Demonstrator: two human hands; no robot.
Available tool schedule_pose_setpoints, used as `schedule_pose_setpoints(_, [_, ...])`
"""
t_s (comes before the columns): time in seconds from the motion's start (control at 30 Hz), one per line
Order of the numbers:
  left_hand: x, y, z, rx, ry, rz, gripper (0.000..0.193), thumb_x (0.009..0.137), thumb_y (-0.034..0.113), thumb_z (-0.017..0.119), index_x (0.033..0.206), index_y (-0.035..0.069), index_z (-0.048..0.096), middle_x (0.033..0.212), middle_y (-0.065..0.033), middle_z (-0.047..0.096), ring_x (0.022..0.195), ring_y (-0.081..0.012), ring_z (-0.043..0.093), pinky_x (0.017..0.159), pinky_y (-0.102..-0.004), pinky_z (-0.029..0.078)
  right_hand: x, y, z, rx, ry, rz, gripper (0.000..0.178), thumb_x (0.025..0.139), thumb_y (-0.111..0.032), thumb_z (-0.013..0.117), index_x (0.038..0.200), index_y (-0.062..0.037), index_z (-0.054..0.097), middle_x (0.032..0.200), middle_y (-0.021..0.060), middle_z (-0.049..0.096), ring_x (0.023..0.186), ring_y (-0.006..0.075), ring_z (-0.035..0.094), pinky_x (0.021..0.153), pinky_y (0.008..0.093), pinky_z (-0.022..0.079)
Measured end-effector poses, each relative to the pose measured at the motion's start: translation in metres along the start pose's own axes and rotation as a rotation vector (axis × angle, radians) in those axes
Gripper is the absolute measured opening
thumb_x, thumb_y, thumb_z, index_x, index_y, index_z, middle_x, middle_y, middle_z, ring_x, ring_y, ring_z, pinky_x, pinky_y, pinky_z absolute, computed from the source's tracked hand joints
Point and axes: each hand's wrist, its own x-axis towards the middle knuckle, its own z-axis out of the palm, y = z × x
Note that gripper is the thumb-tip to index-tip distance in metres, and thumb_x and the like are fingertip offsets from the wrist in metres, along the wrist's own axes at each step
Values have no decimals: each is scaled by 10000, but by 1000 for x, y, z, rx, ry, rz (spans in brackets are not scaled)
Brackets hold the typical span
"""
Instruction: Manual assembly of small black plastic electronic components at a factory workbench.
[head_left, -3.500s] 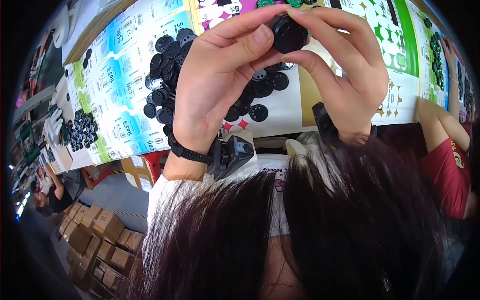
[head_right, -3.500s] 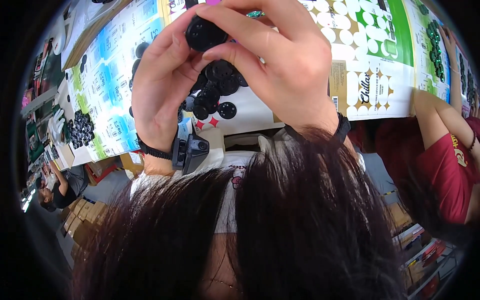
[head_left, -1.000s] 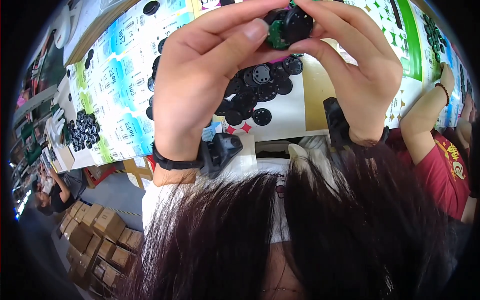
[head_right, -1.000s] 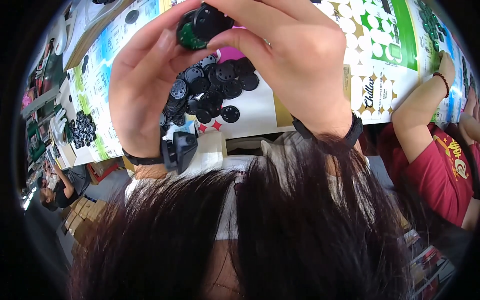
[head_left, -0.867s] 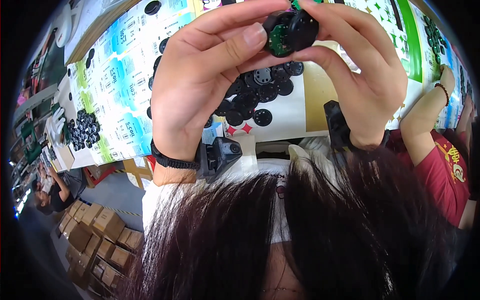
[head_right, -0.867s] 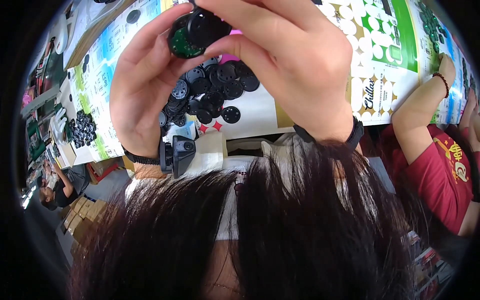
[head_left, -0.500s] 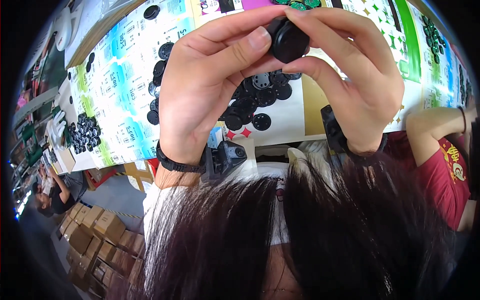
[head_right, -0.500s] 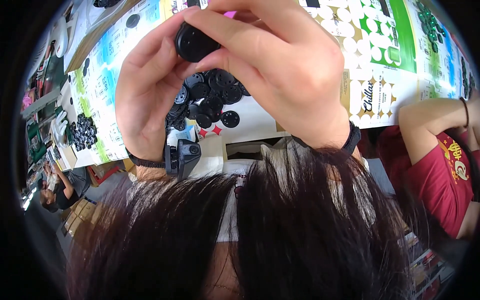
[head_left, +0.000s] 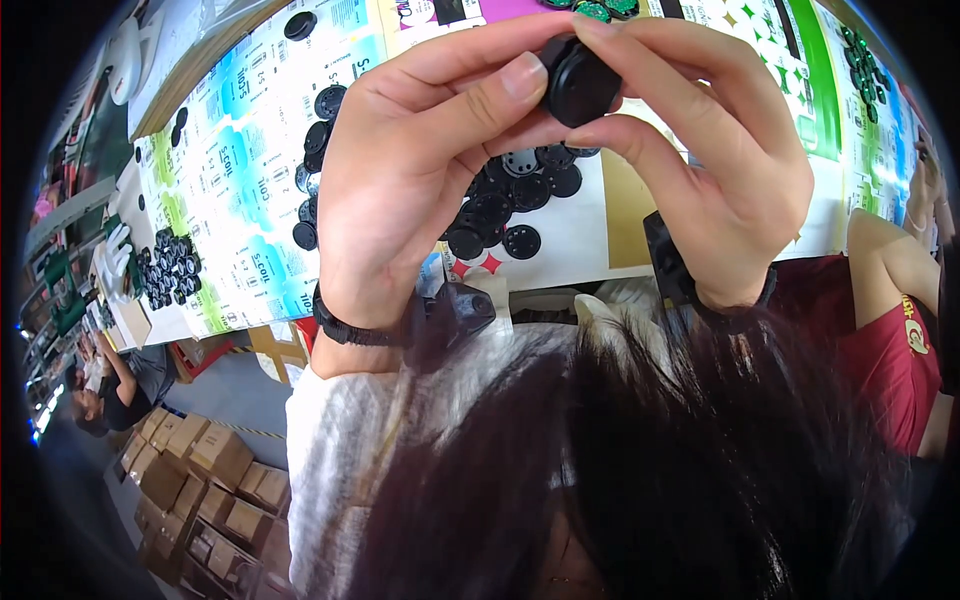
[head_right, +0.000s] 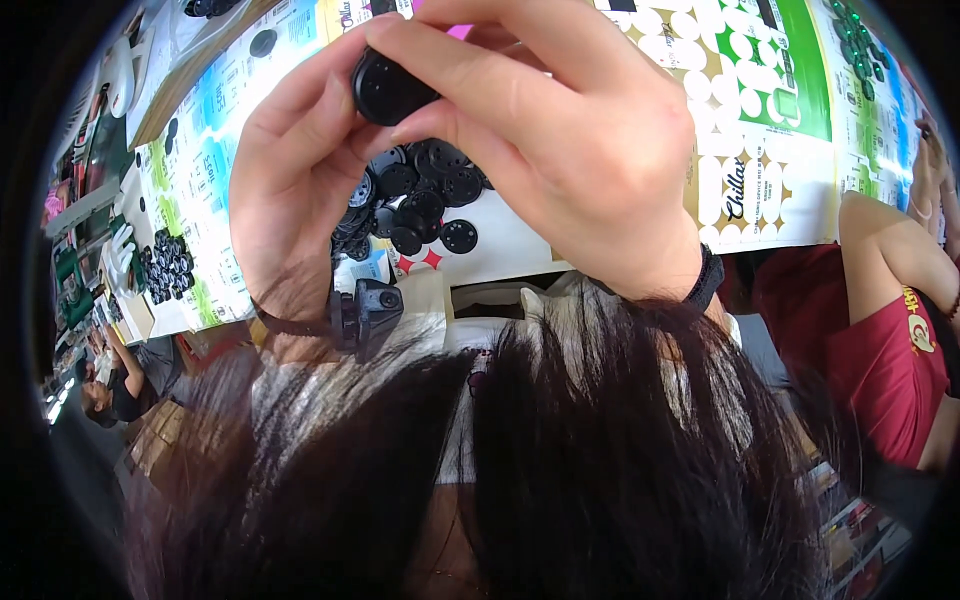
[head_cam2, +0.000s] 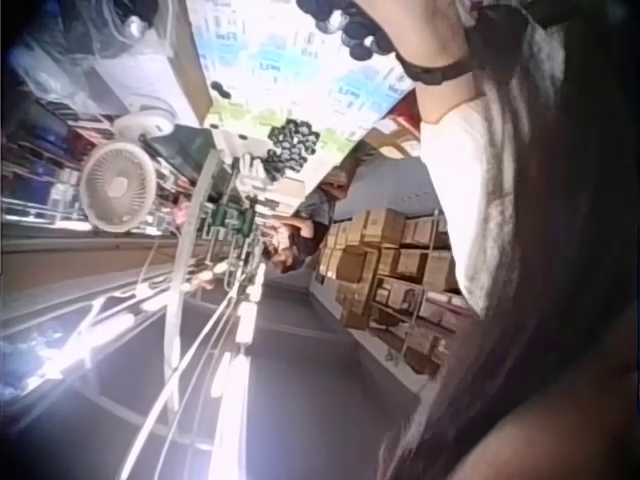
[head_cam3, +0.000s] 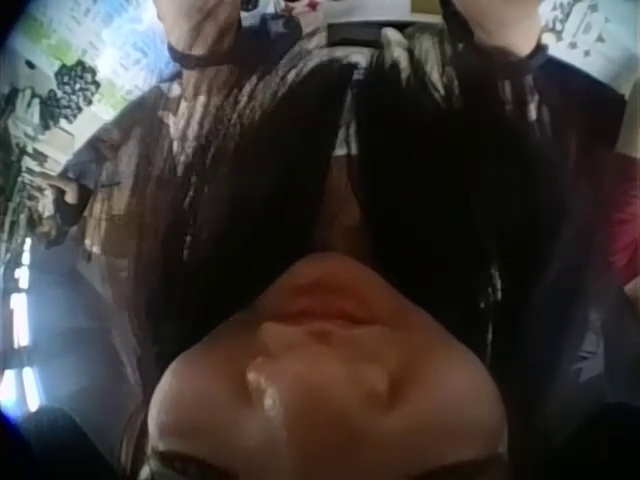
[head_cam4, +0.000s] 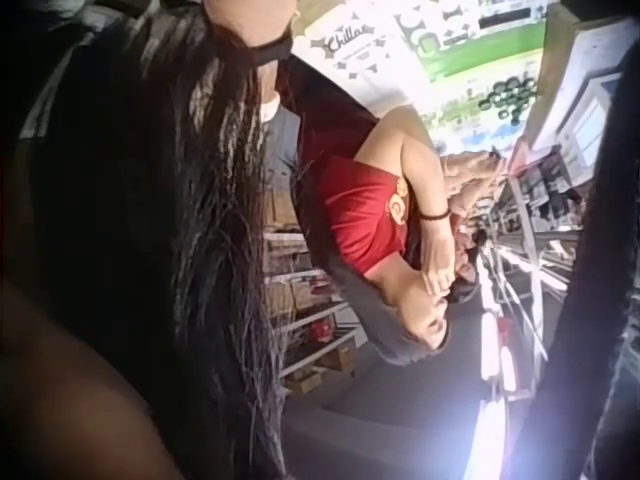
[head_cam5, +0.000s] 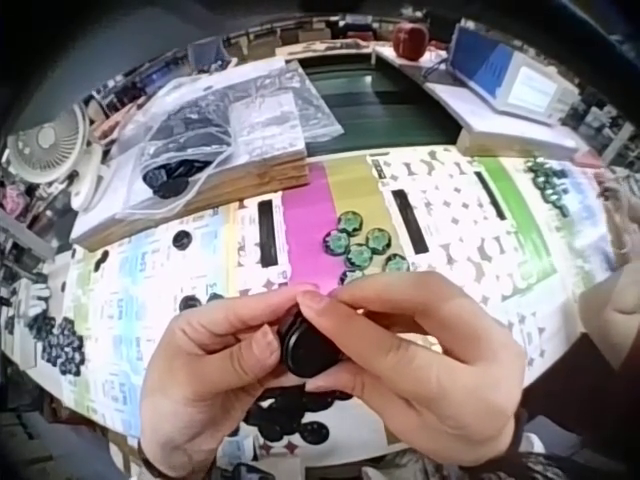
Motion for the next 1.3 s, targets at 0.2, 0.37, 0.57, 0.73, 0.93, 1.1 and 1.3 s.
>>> schedule_pose_setpoints(0.2, [3,-10,-9,15,-134,73,336,833,37,512,1146,-75,464,1086,-207,536,954,-257,569,821,-321,489,-2,1,3,16,14,-10,414,563,20,700,969,-16,630,909,90,568,737,162,580,619,238,498])
schedule_pose_setpoints(0.37, [3,-20,-1,228,-93,299,290,824,28,523,1100,-56,504,1028,-180,569,912,-230,580,798,-293,478,-4,-1,2,-6,1,22,410,570,47,694,970,-13,629,912,97,567,740,163,579,625,242,498])
schedule_pose_setpoints(0.57, [-1,-28,12,554,99,596,227,807,3,541,1028,-44,558,938,-138,614,846,-174,593,755,-244,466,-9,4,8,-76,14,-33,377,623,59,665,992,4,612,932,99,573,753,163,580,658,237,491])
schedule_pose_setpoints(0.73, [0,-26,14,622,138,678,202,803,-17,548,999,-64,561,895,-121,622,822,-142,589,736,-222,466,0,-24,-9,206,-71,497,490,593,-13,729,1062,-43,591,947,108,537,821,204,568,700,251,484])
schedule_pose_setpoints(0.93, [-10,-21,16,664,155,658,201,809,-17,538,1003,-64,555,909,-126,615,823,-143,587,732,-222,467,-8,-17,6,709,126,719,483,657,-16,692,1116,-37,543,1014,96,541,825,202,573,725,243,473])
schedule_pose_setpoints(1.1, [-6,-29,8,582,44,758,208,810,-36,515,1015,-66,538,935,-132,599,822,-153,589,732,-222,474,-27,-11,23,868,193,688,332,763,-4,601,1075,76,520,961,67,592,812,135,576,728,227,469])
schedule_pose_setpoints(1.3, [8,-16,-14,723,-70,549,199,834,-24,460,1016,-56,534,926,-128,592,830,-174,590,738,-232,483,-26,4,35,893,84,770,300,767,-18,599,1054,45,538,913,67,611,810,127,582,720,222,464])
